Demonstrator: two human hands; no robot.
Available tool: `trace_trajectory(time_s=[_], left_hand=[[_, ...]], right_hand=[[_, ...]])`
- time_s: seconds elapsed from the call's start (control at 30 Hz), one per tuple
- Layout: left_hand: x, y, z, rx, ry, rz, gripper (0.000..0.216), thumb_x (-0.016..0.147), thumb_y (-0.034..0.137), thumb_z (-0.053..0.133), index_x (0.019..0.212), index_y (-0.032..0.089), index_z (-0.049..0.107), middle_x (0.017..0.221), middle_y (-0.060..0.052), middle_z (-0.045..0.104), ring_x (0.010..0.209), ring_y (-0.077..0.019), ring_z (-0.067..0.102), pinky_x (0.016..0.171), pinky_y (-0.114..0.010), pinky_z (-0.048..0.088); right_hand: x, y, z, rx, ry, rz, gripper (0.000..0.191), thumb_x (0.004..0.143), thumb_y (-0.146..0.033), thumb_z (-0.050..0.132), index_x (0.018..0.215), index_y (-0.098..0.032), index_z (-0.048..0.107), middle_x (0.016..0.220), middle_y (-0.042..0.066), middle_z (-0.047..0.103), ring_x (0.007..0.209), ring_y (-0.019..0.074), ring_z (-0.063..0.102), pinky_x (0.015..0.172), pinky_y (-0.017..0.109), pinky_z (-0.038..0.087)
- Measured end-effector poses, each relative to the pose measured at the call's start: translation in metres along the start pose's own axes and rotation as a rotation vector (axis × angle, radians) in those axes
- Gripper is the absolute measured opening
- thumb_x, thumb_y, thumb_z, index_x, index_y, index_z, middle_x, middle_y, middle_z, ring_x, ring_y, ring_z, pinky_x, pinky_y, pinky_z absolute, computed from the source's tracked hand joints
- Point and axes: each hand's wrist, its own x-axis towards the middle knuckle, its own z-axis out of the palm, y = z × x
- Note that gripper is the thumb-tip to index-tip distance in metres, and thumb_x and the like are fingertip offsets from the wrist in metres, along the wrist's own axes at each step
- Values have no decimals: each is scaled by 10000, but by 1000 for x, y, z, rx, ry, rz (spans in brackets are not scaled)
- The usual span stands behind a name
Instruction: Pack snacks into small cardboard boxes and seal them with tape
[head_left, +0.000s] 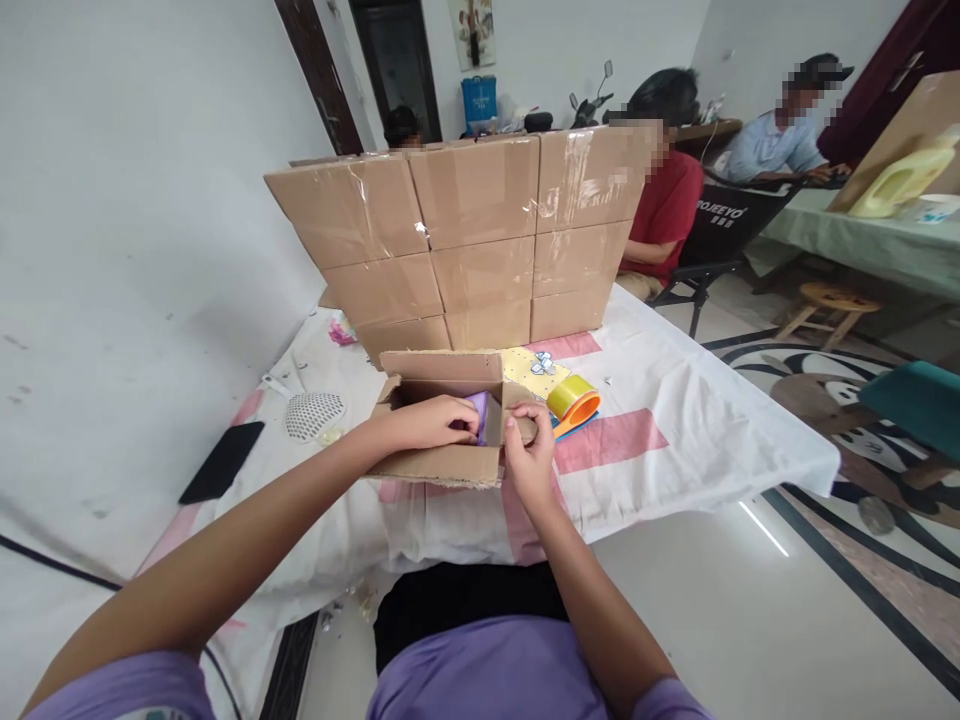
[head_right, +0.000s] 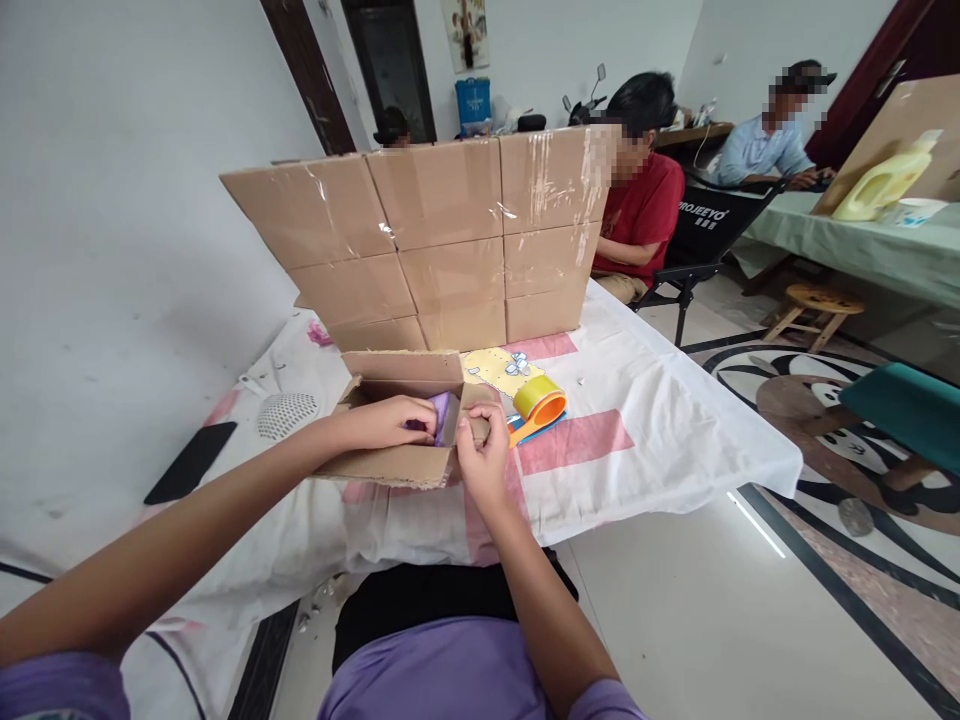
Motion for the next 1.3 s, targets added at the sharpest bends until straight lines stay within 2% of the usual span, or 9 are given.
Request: trace_trajectory(time_s=[0.17,0.33,0.53,0.77,0.9,1.0,1.07,1.2,1.3], left_hand=[[6,-3,-2,260,50,17,252,957,354,610,1174,259,696,1270,-51,621,1102,-227,555,855,-300,425],[12,-10,0,514,-61,189,268,1019,367,525,1213,317,703,1385,-8,622,1022,-213,514,833,-316,385],[22,-15,5,705,-62,255,265,985,193,556,1183,289,704,1350,10,666,1048,-220,521,817,-331,368],[31,-12,2,553,-69,136,252,960,232,592,1167,297,720,1206,-15,738,1069,-201,627,856,-293,445],[-9,2,-27,320,118,6,280,979,430,572,1178,300,719,1286,-6,713,1143,-209,650,914,-291,482],[-64,-5,-34,187,550,-263,380,999,537,497,1156,275,723,1205,-29,745,1083,-219,681,918,-314,505],[-102,-24,-21,107,780,-384,525,955,662,493,1201,254,714,1216,-72,742,1095,-257,687,920,-349,528],[-147,-67,24,-71,594,-212,1139,607,986,488,1470,247,563,1514,-156,551,1424,-405,473,1178,-523,377],[-154,-77,47,-107,503,-108,1275,526,1023,425,1552,266,463,1613,-155,421,1530,-437,275,1237,-607,230]], right_hand=[[1,2,-2,-15,-8,15,43,937,-273,584,958,-238,570,972,31,610,977,209,602,934,382,479],[1,4,-5,-14,-31,-28,45,921,-263,596,959,-245,581,984,37,630,982,214,617,926,391,493],[1,6,-6,35,-58,-39,106,902,-248,622,998,-242,577,1210,89,652,1180,248,615,1060,467,452],[2,13,-9,67,-83,-4,96,912,-247,625,999,-236,586,1218,94,667,1189,250,624,1067,476,454],[0,13,-12,75,-102,-14,153,924,-267,627,1067,-245,579,1290,104,637,1271,257,582,1089,479,444],[-2,13,-13,76,-39,-28,428,906,-314,662,1302,-277,504,1519,129,462,1329,266,537,1087,479,457],[-2,13,-13,100,-30,-19,586,911,-338,667,1435,-308,405,1578,130,394,1325,265,545,1097,487,455],[2,12,-14,146,-240,-29,615,954,-398,633,1500,-298,369,1378,110,612,1312,280,568,1160,524,393],[10,12,-18,81,-395,-86,525,998,-537,507,1459,-287,482,1316,102,657,1319,300,546,1165,539,378]])
